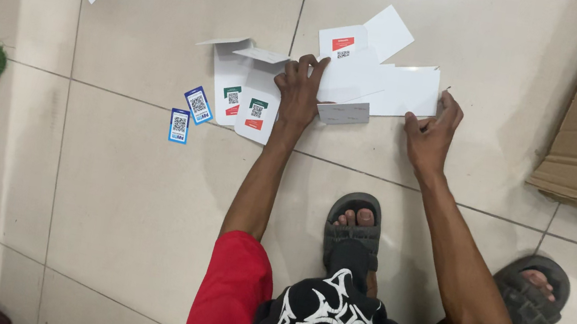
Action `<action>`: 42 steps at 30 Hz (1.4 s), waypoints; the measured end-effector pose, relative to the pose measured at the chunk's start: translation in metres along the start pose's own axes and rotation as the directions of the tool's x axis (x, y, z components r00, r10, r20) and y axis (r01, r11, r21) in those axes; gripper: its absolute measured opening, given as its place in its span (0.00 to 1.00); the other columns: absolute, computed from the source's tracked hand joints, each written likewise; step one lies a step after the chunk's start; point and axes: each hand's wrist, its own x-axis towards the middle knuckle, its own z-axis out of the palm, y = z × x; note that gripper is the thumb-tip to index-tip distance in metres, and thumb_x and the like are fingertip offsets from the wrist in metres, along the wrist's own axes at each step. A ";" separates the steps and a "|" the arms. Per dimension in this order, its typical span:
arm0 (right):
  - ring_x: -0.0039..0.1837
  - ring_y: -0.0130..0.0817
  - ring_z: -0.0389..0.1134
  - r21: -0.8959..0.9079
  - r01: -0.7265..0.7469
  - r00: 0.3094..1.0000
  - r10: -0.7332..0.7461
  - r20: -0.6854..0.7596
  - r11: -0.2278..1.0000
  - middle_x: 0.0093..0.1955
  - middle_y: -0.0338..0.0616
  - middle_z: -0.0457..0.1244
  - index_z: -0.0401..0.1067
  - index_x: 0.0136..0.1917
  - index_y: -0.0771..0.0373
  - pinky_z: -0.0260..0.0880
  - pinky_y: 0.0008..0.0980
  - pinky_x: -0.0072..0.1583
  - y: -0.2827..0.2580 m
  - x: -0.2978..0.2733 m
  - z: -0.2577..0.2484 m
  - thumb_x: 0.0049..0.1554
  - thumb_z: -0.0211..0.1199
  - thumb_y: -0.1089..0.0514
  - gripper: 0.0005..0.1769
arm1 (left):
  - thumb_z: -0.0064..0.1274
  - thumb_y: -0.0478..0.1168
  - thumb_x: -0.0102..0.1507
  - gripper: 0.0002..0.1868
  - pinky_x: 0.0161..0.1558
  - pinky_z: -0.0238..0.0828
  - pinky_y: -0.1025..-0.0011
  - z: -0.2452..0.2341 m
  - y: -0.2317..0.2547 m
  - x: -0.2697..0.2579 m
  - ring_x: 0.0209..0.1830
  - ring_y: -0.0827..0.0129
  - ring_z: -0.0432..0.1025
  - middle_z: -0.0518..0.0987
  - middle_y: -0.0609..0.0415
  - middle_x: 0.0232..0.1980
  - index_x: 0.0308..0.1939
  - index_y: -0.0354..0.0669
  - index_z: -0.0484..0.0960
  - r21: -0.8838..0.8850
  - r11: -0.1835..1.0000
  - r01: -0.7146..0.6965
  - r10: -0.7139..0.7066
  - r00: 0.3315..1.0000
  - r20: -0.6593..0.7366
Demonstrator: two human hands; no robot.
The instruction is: The person assembles small white cardboard boxes by folding flaps and inserting QR code stickers into slots. They repeatedly pick up flat pieces, fold them into box shapes, and place them into a larger cardboard container.
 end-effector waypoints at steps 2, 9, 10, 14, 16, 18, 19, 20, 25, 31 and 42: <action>0.49 0.29 0.66 0.009 -0.042 0.999 0.042 -0.004 0.999 0.74 0.56 0.45 0.49 0.77 0.72 0.71 0.28 0.51 0.001 0.005 0.001 0.60 0.67 0.69 0.39 | 0.62 0.29 0.54 0.39 0.58 0.55 0.53 -0.001 0.003 -0.002 0.61 0.58 0.62 0.68 0.56 0.64 0.69 0.55 0.73 -0.047 0.999 -0.004 0.004 1.000 0.006; 0.54 0.26 0.68 0.235 -0.163 0.987 0.161 0.028 0.958 0.73 0.51 0.46 0.47 0.77 0.69 0.76 0.22 0.57 -0.005 0.015 0.006 0.57 0.69 0.70 0.43 | 0.58 0.28 0.55 0.37 0.56 0.53 0.55 -0.018 0.011 -0.001 0.60 0.60 0.63 0.71 0.57 0.61 0.67 0.61 0.77 -0.120 0.982 -0.143 0.151 0.987 0.060; 0.51 0.28 0.65 0.226 -0.182 0.983 0.179 0.033 0.957 0.72 0.52 0.47 0.47 0.77 0.68 0.73 0.24 0.54 -0.008 0.015 0.008 0.55 0.70 0.70 0.45 | 0.58 0.29 0.54 0.37 0.55 0.52 0.56 -0.017 0.011 -0.002 0.61 0.59 0.63 0.72 0.57 0.61 0.67 0.62 0.78 -0.101 0.979 -0.176 0.181 0.982 0.044; 0.57 0.39 0.61 -0.013 -0.028 0.999 0.028 -0.017 1.000 0.68 0.55 0.50 0.54 0.72 0.69 0.71 0.34 0.57 -0.014 0.016 0.018 0.50 0.82 0.65 0.47 | 0.62 0.38 0.60 0.33 0.60 0.50 0.56 -0.017 0.008 -0.007 0.62 0.62 0.62 0.74 0.60 0.60 0.69 0.65 0.76 -0.059 0.955 -0.291 0.288 0.956 -0.058; 0.61 0.42 0.63 -0.173 -0.006 0.999 -0.002 -0.051 0.985 0.65 0.55 0.54 0.60 0.67 0.69 0.72 0.38 0.61 -0.019 0.018 0.021 0.50 0.86 0.60 0.42 | 0.65 0.46 0.57 0.33 0.58 0.48 0.54 -0.018 0.008 -0.007 0.60 0.61 0.62 0.74 0.60 0.58 0.67 0.65 0.77 -0.071 0.947 -0.312 0.310 0.950 -0.034; 0.56 0.40 0.66 -0.267 -0.159 0.986 0.137 -0.099 0.951 0.60 0.50 0.60 0.64 0.59 0.67 0.71 0.39 0.58 -0.028 0.017 0.014 0.51 0.84 0.54 0.34 | 0.66 0.51 0.58 0.33 0.57 0.48 0.53 -0.021 0.008 -0.008 0.58 0.63 0.63 0.73 0.60 0.56 0.68 0.66 0.78 -0.040 0.928 -0.371 0.370 0.928 -0.042; 0.57 0.40 0.67 -0.263 -0.211 0.977 0.196 -0.082 0.941 0.58 0.48 0.62 0.65 0.58 0.66 0.71 0.39 0.59 -0.032 0.016 0.011 0.51 0.82 0.52 0.33 | 0.66 0.52 0.61 0.32 0.57 0.49 0.53 -0.024 0.005 -0.010 0.56 0.66 0.63 0.73 0.62 0.55 0.70 0.67 0.78 0.000 0.909 -0.416 0.416 0.908 -0.061; 0.57 0.39 0.68 -0.264 -0.263 0.965 0.255 -0.066 0.928 0.56 0.46 0.64 0.66 0.57 0.65 0.70 0.39 0.60 -0.035 0.015 0.006 0.50 0.81 0.51 0.31 | 0.66 0.52 0.65 0.31 0.57 0.49 0.53 -0.026 0.004 -0.011 0.55 0.69 0.64 0.72 0.63 0.55 0.72 0.68 0.78 0.037 0.888 -0.458 0.460 0.884 -0.080; 0.62 0.48 0.59 -0.419 -0.060 0.995 0.023 -0.094 0.906 0.60 0.51 0.59 0.67 0.57 0.67 0.64 0.45 0.61 -0.020 0.010 0.003 0.50 0.84 0.53 0.33 | 0.74 0.52 0.47 0.41 0.58 0.58 0.54 -0.038 -0.007 0.004 0.58 0.59 0.66 0.73 0.54 0.60 0.63 0.57 0.78 -0.052 0.956 -0.289 0.292 0.953 0.083; 0.65 0.48 0.54 -0.342 0.008 0.994 -0.043 -0.096 0.940 0.64 0.53 0.55 0.67 0.62 0.68 0.62 0.44 0.64 -0.004 0.011 -0.001 0.50 0.84 0.56 0.35 | 0.79 0.52 0.36 0.53 0.60 0.58 0.50 -0.031 -0.004 0.001 0.61 0.55 0.64 0.70 0.52 0.61 0.64 0.55 0.75 0.021 0.985 -0.169 0.165 0.978 0.129; 0.58 0.45 0.64 -0.398 0.203 0.969 -0.241 -0.047 0.895 0.56 0.58 0.61 0.63 0.60 0.73 0.71 0.41 0.53 -0.024 0.017 0.003 0.42 0.92 0.60 0.45 | 0.72 0.37 0.52 0.32 0.59 0.60 0.57 -0.035 -0.003 -0.024 0.59 0.60 0.65 0.74 0.62 0.59 0.59 0.54 0.77 -0.077 0.944 -0.322 0.308 0.939 -0.152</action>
